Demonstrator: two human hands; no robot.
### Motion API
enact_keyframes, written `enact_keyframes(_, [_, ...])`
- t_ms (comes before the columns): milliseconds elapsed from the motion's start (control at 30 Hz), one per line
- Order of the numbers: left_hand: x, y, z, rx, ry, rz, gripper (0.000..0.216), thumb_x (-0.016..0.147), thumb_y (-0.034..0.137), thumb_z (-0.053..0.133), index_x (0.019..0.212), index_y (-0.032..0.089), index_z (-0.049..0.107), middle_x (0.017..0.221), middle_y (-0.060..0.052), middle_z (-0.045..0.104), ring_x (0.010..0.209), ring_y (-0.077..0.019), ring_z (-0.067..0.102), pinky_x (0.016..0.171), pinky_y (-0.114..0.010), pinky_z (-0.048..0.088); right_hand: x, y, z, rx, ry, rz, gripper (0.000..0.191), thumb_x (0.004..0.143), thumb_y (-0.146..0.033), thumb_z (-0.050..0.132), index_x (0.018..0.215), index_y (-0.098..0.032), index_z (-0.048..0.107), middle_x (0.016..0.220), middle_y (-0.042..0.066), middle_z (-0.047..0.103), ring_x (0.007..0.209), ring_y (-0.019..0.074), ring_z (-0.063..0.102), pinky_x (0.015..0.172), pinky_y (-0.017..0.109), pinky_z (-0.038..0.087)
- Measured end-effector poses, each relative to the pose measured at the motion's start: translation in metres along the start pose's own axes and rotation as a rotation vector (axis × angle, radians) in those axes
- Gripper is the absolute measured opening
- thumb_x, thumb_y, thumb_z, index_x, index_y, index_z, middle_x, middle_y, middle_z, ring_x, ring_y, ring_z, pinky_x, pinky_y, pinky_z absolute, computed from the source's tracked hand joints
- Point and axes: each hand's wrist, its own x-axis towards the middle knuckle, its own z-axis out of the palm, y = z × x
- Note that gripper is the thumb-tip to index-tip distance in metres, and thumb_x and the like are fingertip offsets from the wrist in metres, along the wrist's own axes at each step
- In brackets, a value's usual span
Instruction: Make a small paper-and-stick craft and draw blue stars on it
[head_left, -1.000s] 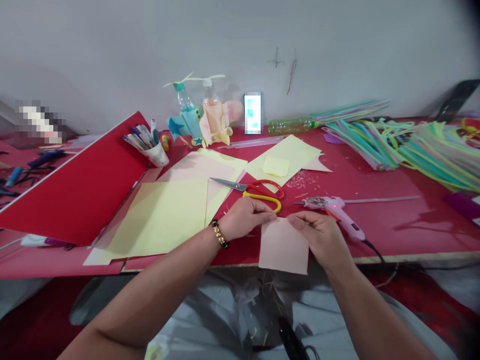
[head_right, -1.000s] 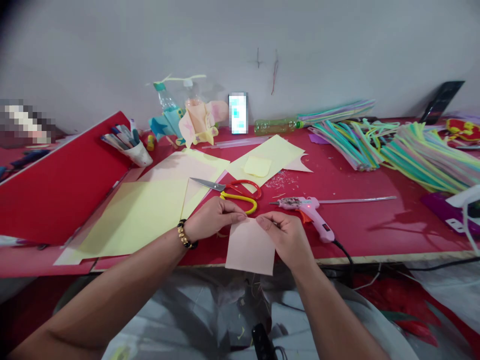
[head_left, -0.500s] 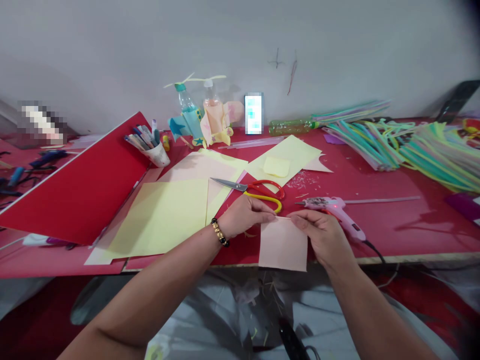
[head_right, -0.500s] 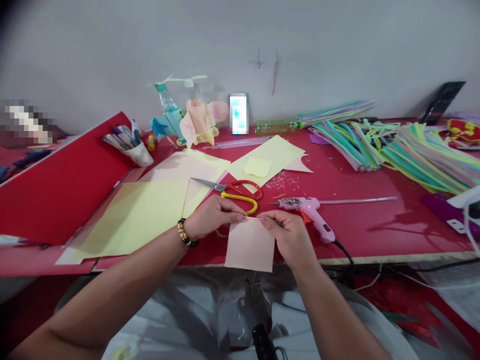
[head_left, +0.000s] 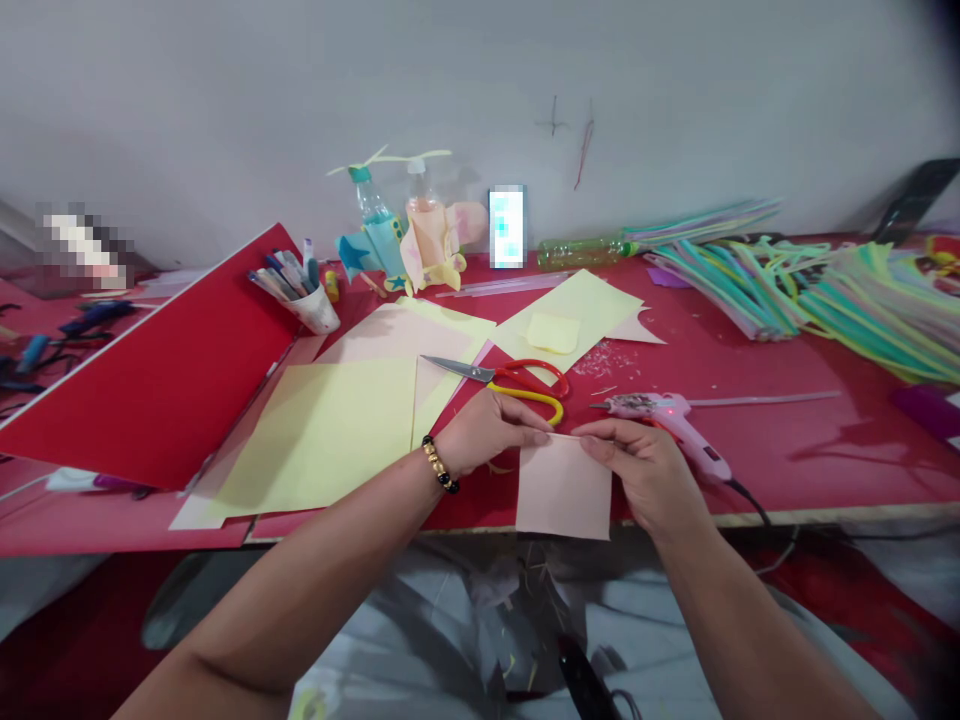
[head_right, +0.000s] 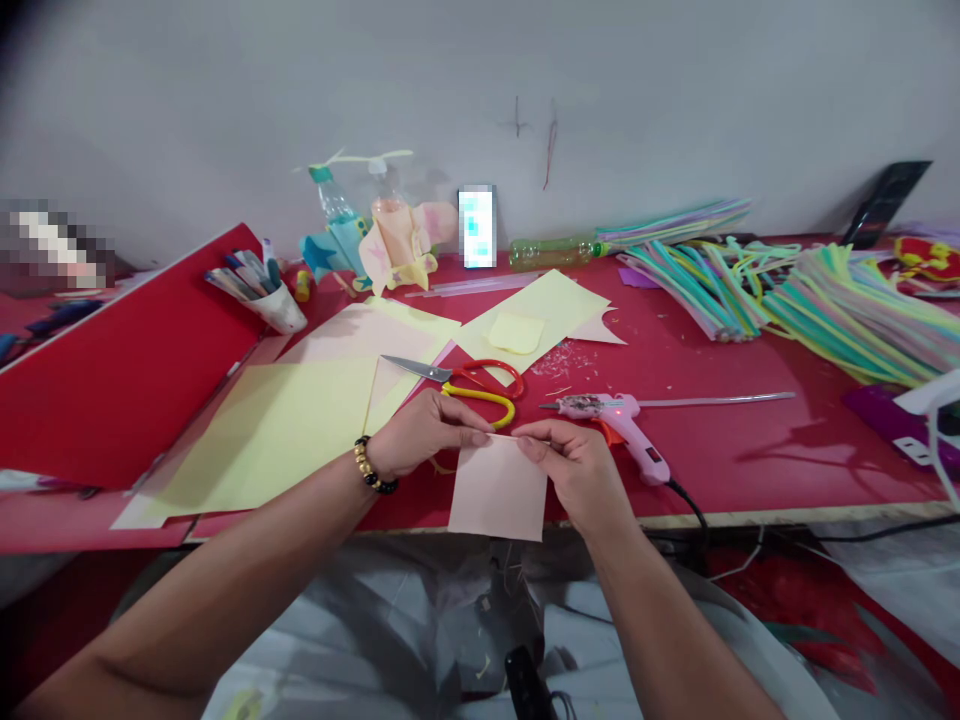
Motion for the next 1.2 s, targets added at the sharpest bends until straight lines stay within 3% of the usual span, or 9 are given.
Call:
enact_keyframes(800, [0.0003, -0.0003, 0.004, -0.119, 0.057, 0.008, 0.022, 0.059, 0.025, 0.081, 0.079, 0.016, 0.076, 0.077, -0.006, 0.072, 0.071, -0.0154, 0.063, 0.076, -0.032, 0.051, 0.0012, 0.0015, 0.0008, 0.031, 0.027, -0.006, 0.013, 0.07, -0.031, 0.075, 0.08, -0.023, 0.074, 0.067, 0.001, 0.069, 0.058, 0.0146, 0.057, 0.052, 0.026, 0.043])
enact_keyframes(1000, [0.0013, 0.0012, 0.0057, -0.202, 0.072, -0.025, 0.02, 0.058, 0.022, 0.081, 0.077, 0.016, 0.076, 0.072, -0.003, 0.071, 0.065, -0.0118, 0.06, 0.069, -0.027, 0.049, 0.0026, 0.0036, 0.0007, 0.044, 0.034, -0.056, 0.011, 0.069, -0.029, 0.076, 0.079, -0.023, 0.075, 0.069, 0.0, 0.071, 0.061, 0.0136, 0.059, 0.057, 0.025, 0.045])
enact_keyframes(1200, [-0.0005, 0.0027, 0.0073, -0.209, 0.077, -0.023, 0.019, 0.059, 0.023, 0.081, 0.077, 0.016, 0.076, 0.073, -0.004, 0.071, 0.067, -0.0133, 0.06, 0.068, -0.027, 0.049, 0.0035, 0.0048, -0.0009, 0.03, 0.056, -0.057, 0.015, 0.066, -0.031, 0.077, 0.079, -0.024, 0.077, 0.076, 0.003, 0.074, 0.069, 0.0185, 0.064, 0.064, 0.03, 0.05])
